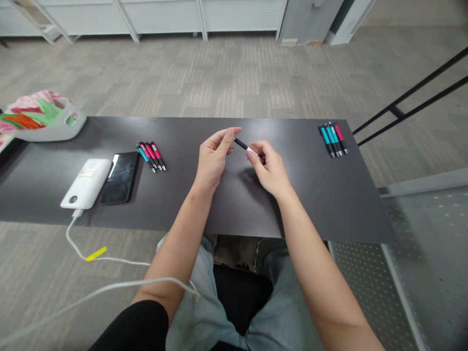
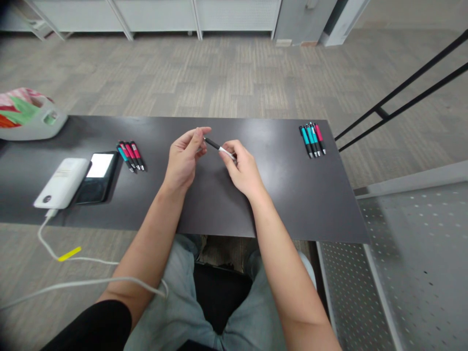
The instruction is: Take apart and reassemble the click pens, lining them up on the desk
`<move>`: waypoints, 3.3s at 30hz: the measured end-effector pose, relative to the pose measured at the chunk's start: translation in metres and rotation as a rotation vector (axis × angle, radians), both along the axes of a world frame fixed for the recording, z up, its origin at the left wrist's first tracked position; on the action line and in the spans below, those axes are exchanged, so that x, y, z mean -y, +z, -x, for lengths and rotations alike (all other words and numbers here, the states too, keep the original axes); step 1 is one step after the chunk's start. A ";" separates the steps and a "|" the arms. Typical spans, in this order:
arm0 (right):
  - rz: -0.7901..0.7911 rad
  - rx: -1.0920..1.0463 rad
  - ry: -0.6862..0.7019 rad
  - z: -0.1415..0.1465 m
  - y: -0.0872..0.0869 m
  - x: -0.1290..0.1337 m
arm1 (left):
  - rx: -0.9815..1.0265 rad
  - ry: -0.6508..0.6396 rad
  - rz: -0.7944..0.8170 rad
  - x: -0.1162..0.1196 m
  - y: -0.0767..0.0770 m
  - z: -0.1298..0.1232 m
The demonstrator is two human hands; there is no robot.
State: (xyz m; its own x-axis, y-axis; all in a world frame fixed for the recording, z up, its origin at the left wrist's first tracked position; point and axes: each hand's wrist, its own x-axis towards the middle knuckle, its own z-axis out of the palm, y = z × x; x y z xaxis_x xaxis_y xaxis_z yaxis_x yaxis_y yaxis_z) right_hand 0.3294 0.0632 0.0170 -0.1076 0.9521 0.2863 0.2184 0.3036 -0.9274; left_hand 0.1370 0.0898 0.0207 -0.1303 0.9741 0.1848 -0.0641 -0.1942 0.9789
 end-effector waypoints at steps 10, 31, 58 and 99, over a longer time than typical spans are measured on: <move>0.023 0.013 -0.040 -0.012 -0.006 -0.002 | -0.403 0.084 -0.059 -0.013 -0.005 0.067; 0.070 0.042 -0.039 -0.015 -0.006 -0.003 | -0.672 -0.014 0.012 -0.010 -0.016 0.080; -0.109 0.177 -0.093 0.029 0.005 0.014 | 0.339 -0.052 -0.020 0.013 0.003 -0.027; 0.046 0.050 -0.022 0.017 0.008 0.005 | 0.234 -0.043 0.066 0.009 0.009 -0.012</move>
State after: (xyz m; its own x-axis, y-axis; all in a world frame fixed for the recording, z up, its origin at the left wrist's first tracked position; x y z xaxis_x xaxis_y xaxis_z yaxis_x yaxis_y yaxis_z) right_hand 0.3120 0.0585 0.0249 -0.0995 0.9663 0.2372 0.2714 0.2557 -0.9279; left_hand 0.1492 0.0807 0.0298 -0.1197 0.9887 0.0901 -0.2970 -0.1222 0.9470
